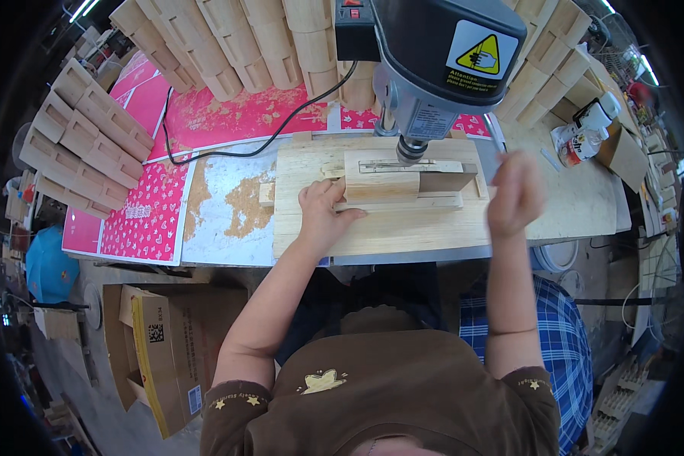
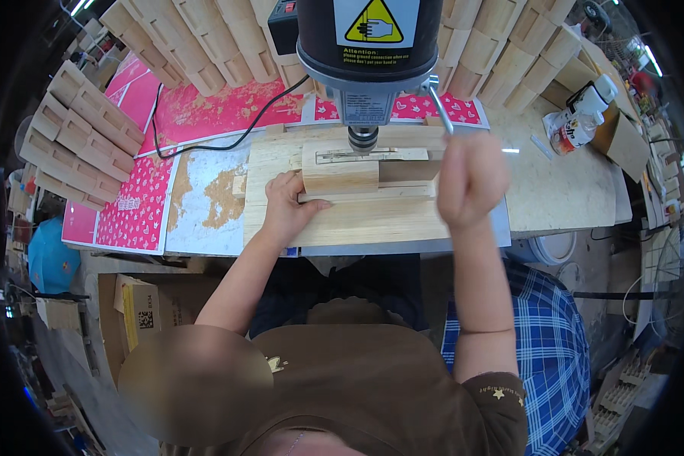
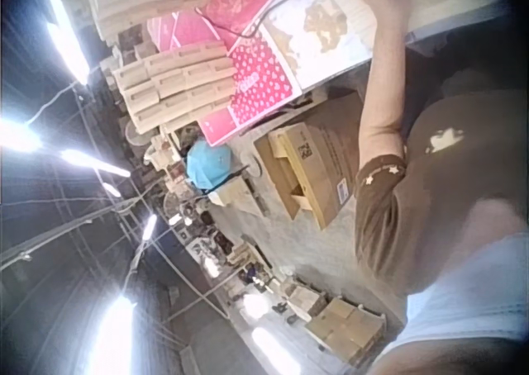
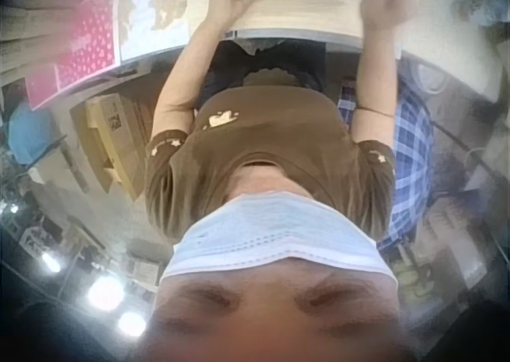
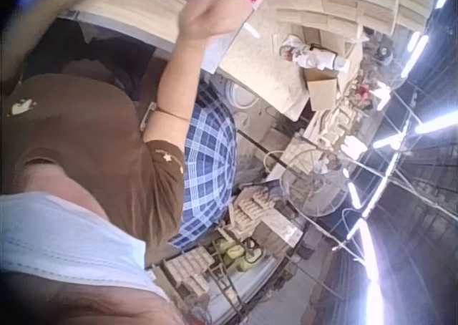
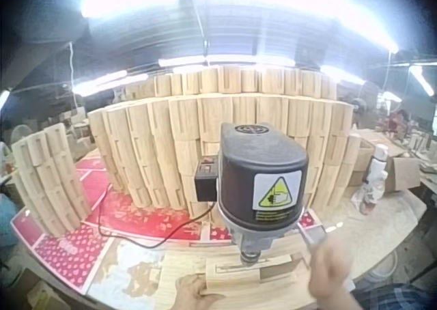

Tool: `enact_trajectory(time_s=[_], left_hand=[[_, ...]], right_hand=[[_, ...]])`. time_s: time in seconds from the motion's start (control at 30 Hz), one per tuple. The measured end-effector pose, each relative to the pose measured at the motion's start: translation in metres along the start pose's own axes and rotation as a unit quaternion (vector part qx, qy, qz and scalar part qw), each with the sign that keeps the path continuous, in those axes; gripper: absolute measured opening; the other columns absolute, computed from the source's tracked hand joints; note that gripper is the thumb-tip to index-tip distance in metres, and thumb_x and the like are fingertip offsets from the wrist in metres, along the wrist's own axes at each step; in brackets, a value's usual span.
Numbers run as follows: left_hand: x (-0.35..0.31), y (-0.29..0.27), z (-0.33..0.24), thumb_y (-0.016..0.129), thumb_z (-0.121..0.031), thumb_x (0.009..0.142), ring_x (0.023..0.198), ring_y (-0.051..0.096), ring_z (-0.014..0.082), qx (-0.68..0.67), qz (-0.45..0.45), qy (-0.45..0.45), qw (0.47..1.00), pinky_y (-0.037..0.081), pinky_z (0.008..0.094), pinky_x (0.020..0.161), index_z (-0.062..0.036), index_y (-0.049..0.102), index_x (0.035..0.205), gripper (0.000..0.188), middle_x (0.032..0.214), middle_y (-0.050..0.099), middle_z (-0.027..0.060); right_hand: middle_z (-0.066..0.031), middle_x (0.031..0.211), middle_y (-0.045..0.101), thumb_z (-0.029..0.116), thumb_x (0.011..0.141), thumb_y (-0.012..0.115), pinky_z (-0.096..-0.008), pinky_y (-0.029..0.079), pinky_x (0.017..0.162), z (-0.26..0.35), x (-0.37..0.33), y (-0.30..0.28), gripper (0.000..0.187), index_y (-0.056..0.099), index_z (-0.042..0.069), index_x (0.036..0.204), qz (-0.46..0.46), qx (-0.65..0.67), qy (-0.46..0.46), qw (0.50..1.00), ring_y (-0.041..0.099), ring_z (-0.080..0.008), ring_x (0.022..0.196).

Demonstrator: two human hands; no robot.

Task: Using a drill press to drill holes into cylindrical wood blocks for furniture manufacturing.

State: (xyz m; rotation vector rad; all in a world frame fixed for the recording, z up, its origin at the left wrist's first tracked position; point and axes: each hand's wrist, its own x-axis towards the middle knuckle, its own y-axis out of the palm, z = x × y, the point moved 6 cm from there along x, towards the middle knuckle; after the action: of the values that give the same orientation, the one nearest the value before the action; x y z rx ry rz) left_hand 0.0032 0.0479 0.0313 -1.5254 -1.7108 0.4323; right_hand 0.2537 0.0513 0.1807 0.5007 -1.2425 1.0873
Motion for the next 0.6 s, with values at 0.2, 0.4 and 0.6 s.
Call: enact_trajectory(time_s=[0.2,0.4,0.6], left_hand=[[0.013,0.025,-0.034,0.079,-0.03,0.056,0.085,0.05,0.0211,0.001,-0.049,0.055,0.997,0.028,0.038,0.082,-0.0138,0.063,0.101,0.05,0.08,0.055,0.0008],[0.017,0.024,-0.022,0.079,-0.033,0.054,0.086,0.052,0.0226,0.018,-0.028,0.036,0.999,0.03,0.0401,0.081,-0.0148,0.063,0.102,0.054,0.079,0.055,0.0022],[0.004,0.04,-0.006,0.082,-0.029,0.044,0.086,0.052,0.0261,0.004,-0.149,0.075,0.986,0.033,0.0422,0.075,-0.0144,0.058,0.077,0.043,0.083,0.056,0.0041]], right_hand=[[-0.0015,0.065,0.05,0.031,0.09,0.047,-0.0257,0.036,0.057,-0.079,0.151,0.036,0.038,0.054,-0.005,0.079,0.098,-0.121,-0.017,0.988,0.046,-0.0098,0.064],[-0.0005,0.065,0.051,0.029,0.09,0.049,-0.0241,0.035,0.055,-0.043,0.139,0.022,0.035,0.057,-0.003,0.079,0.106,-0.093,0.106,0.984,0.044,-0.0083,0.061],[0.0026,0.064,0.047,0.009,0.091,0.05,-0.0216,0.032,0.053,-0.028,0.015,-0.009,0.019,0.064,-0.002,0.094,0.094,-0.088,0.2,0.971,0.04,-0.0055,0.058]])
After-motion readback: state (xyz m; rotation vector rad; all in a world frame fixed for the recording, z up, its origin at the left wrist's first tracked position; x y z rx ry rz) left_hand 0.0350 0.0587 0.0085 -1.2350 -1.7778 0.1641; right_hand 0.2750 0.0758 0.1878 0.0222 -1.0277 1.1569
